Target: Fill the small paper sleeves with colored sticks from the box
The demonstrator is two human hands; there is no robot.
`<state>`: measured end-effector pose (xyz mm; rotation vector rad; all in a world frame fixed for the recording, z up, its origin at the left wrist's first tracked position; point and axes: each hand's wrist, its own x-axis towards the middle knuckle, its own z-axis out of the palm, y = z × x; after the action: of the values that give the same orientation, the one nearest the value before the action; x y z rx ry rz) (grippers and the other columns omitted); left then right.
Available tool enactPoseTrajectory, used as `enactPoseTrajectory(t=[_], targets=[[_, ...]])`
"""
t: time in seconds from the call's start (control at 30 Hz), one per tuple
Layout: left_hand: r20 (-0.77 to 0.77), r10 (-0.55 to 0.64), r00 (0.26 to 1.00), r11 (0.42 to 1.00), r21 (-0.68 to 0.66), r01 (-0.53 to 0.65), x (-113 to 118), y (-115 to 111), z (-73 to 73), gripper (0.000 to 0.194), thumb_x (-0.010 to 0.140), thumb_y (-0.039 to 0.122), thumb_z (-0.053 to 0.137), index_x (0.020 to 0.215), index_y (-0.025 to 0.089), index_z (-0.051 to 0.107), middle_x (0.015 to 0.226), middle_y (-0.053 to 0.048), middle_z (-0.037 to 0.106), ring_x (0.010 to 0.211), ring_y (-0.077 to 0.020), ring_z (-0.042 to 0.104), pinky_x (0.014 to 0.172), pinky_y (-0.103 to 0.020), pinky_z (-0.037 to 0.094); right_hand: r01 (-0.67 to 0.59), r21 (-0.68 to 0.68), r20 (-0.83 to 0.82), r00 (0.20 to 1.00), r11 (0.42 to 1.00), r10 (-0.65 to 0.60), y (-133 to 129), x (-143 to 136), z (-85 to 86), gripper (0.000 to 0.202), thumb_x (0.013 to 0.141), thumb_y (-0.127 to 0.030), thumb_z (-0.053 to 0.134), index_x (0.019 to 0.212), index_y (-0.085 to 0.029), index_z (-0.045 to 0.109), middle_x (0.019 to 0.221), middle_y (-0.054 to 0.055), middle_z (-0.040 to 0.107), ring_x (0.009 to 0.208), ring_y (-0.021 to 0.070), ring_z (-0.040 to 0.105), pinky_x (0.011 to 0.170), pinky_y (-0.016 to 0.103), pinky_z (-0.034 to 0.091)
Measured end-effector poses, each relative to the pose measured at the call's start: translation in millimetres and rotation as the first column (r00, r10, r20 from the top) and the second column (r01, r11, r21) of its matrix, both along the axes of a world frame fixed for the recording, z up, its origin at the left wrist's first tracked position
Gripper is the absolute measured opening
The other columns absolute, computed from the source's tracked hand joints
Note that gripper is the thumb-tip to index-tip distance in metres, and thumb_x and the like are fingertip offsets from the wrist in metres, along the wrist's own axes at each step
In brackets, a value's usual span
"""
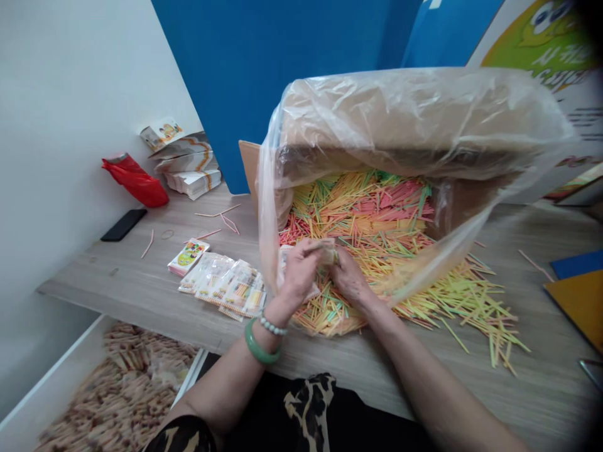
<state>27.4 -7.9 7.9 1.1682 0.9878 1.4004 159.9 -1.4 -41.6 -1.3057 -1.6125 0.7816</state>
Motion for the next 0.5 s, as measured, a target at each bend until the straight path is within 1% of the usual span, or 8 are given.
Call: enactPoseTrajectory(t=[0.07,0.1,0.17,0.2,0.27,0.37,0.43,0.5], targets=[[0.183,0.052,0.982,0.993,-0.112,-0.031,-7,5,6.1,0.014,0.071,0.021,0.075,0.085,0.018,0.073,0.083,-0.002,0.072,0.079,-0.0165,0.063,0.078,-0.029,0.051,0.032,-0.045,-0.093,0.995,0.998,-0.036,-1,4,2.3,0.014,0.078,-0.030,0.052,0.091,-0.024,0.052,0.088,0.003,0.066,0.087,0.0216,0.062,0.088,0.039,0.052],[0.235,0.069,0.970,0.988,-0.150,-0.034,-10,7,8.5,0.017,0.069,0.023,0.077,0.086,0.019,0.072,0.083,-0.002,0.072,0.078,-0.0159,0.064,0.077,-0.029,0.051,0.044,-0.067,-0.172,0.984,0.997,-0.055,-2,4,3.5,0.013,0.079,-0.033,0.052,0.090,-0.025,0.049,0.083,0.001,0.063,0.080,0.0202,0.061,0.083,0.037,0.053],[0.271,0.081,0.959,0.984,-0.174,-0.034,-14,9,10.8,0.019,0.068,0.025,0.079,0.084,0.019,0.071,0.082,-0.001,0.072,0.075,-0.0151,0.063,0.077,-0.029,0.052,0.049,-0.072,-0.323,0.944,0.996,-0.070,-3,4,5.5,0.016,0.082,-0.038,0.053,0.090,-0.027,0.043,0.080,-0.001,0.060,0.074,0.0184,0.060,0.080,0.035,0.052],[0.267,0.074,0.961,0.987,-0.158,-0.032,-14,9,10.4,0.018,0.068,0.025,0.079,0.084,0.019,0.071,0.082,-0.001,0.072,0.075,-0.0150,0.063,0.078,-0.030,0.052,0.048,-0.058,-0.354,0.933,0.997,-0.065,-3,4,6.1,0.018,0.083,-0.040,0.054,0.090,-0.027,0.043,0.081,-0.001,0.060,0.075,0.0182,0.060,0.080,0.034,0.052],[0.215,0.019,0.977,0.996,-0.086,0.000,-11,6,6.8,0.014,0.071,0.023,0.077,0.084,0.019,0.072,0.083,-0.001,0.072,0.078,-0.0152,0.064,0.081,-0.030,0.051,0.043,-0.025,-0.300,0.953,0.999,-0.048,-4,2,6.2,0.019,0.082,-0.041,0.056,0.088,-0.027,0.045,0.083,-0.001,0.062,0.079,0.0191,0.060,0.081,0.034,0.051],[0.027,-0.153,0.988,0.988,0.024,0.152,-2,-1,-1.8,0.007,0.077,0.019,0.071,0.084,0.019,0.074,0.085,-0.001,0.073,0.083,-0.0166,0.064,0.084,-0.030,0.050,-0.003,0.001,-0.131,0.991,1.000,0.003,-5,2,2.7,0.018,0.082,-0.042,0.054,0.090,-0.025,0.054,0.092,0.003,0.067,0.089,0.0220,0.061,0.085,0.036,0.050],[-0.141,-0.223,0.965,0.971,0.057,0.233,3,-6,-5.6,0.009,0.080,0.017,0.067,0.085,0.020,0.075,0.086,-0.002,0.073,0.085,-0.0186,0.064,0.086,-0.032,0.050,-0.023,0.021,-0.105,0.994,1.000,0.025,-5,4,-1.4,0.021,0.083,-0.042,0.051,0.091,-0.024,0.057,0.097,0.005,0.069,0.091,0.0226,0.062,0.086,0.036,0.050],[-0.278,-0.231,0.932,0.962,0.078,0.261,6,-10,-5.7,0.012,0.083,0.017,0.066,0.088,0.022,0.075,0.090,-0.004,0.075,0.090,-0.0215,0.065,0.091,-0.035,0.050,-0.012,0.035,-0.118,0.993,0.999,0.016,-5,6,-6.1,0.020,0.083,-0.044,0.052,0.083,-0.024,0.055,0.089,0.004,0.067,0.084,0.0219,0.061,0.082,0.036,0.050]])
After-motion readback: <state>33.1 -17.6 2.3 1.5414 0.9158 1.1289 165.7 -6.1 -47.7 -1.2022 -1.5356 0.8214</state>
